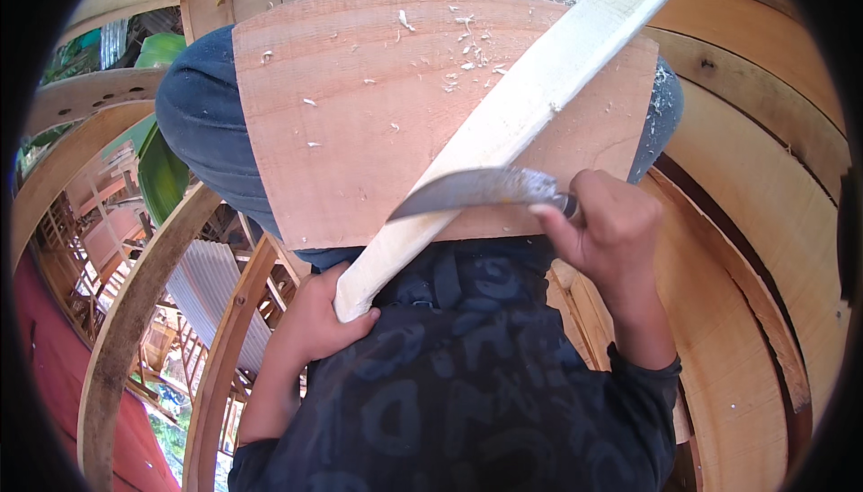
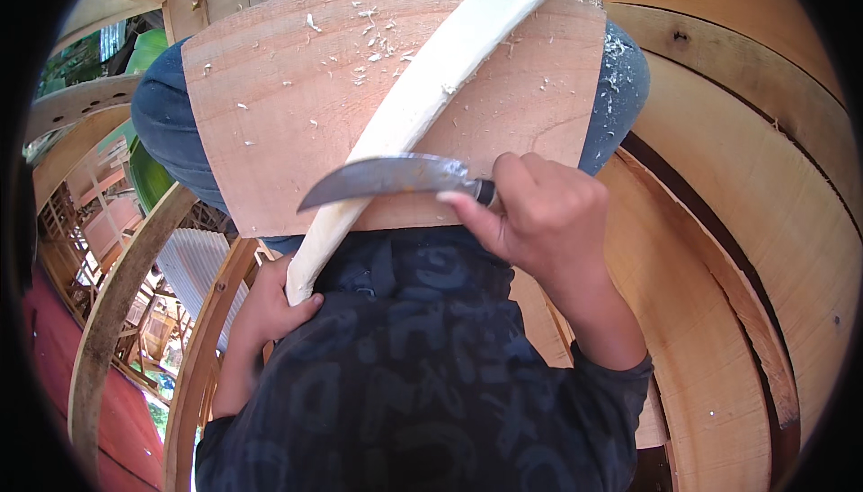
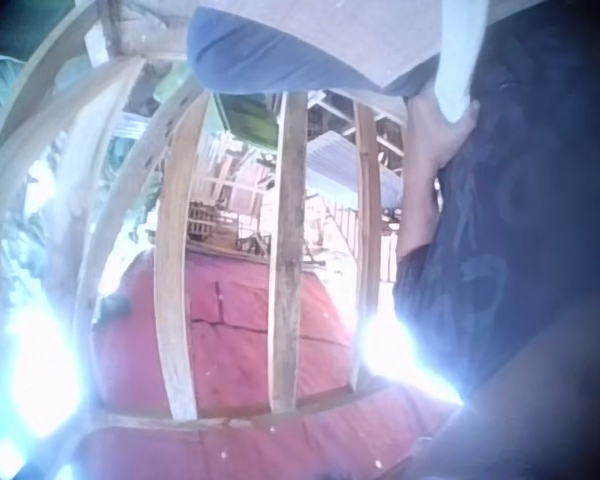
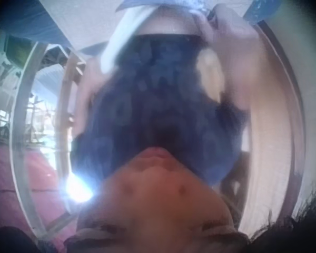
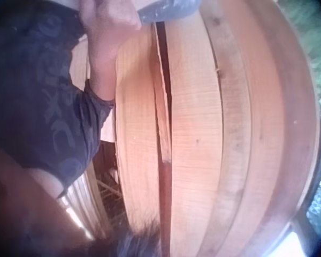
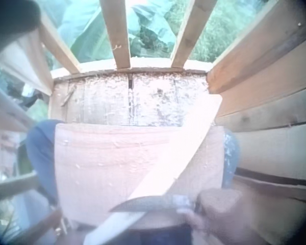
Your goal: The person carves a long, light-colored wooden stick using a curved knife. They hold the stick with their left hand and use the knife in their right hand to shave off thin layers of wood, creating shavings that fall onto a wooden board on their lap.
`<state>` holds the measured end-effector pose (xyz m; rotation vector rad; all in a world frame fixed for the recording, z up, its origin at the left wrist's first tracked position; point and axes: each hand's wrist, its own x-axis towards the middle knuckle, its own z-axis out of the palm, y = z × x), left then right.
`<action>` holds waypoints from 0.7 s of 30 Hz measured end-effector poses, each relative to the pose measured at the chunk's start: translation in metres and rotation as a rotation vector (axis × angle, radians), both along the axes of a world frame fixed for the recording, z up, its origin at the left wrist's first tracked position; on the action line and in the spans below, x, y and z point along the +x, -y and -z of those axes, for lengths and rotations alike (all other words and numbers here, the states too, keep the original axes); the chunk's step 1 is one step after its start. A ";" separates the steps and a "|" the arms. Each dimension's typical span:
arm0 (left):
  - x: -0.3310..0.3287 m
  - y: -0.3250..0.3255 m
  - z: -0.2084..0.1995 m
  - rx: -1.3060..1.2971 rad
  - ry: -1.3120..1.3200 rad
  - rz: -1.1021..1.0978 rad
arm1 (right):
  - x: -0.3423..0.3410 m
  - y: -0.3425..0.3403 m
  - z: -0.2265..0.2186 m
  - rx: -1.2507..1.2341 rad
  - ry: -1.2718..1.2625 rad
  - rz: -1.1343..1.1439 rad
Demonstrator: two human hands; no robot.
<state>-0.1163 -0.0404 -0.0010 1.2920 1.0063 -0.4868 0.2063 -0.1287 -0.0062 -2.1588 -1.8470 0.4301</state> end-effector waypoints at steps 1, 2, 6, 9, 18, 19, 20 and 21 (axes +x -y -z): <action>-0.002 0.000 0.001 -0.007 -0.010 0.011 | 0.002 0.000 0.001 -0.016 -0.003 -0.014; -0.003 -0.001 0.001 -0.004 -0.007 0.008 | 0.012 0.000 0.008 0.013 0.030 0.058; 0.002 -0.001 0.004 -0.026 0.031 -0.006 | 0.014 -0.001 0.015 0.061 -0.031 0.195; -0.002 -0.006 0.005 -0.052 0.013 0.012 | 0.008 -0.002 0.007 0.016 0.020 -0.040; -0.005 -0.001 0.007 -0.043 0.017 0.010 | 0.023 -0.002 0.016 0.061 -0.029 0.135; -0.002 -0.001 0.006 -0.037 0.016 0.009 | 0.036 -0.004 0.020 0.065 -0.053 0.298; 0.000 -0.001 0.007 -0.032 0.015 0.007 | 0.042 -0.004 0.022 0.069 -0.076 0.461; 0.001 0.001 0.008 -0.036 0.015 -0.001 | 0.037 -0.003 0.022 0.081 -0.014 0.375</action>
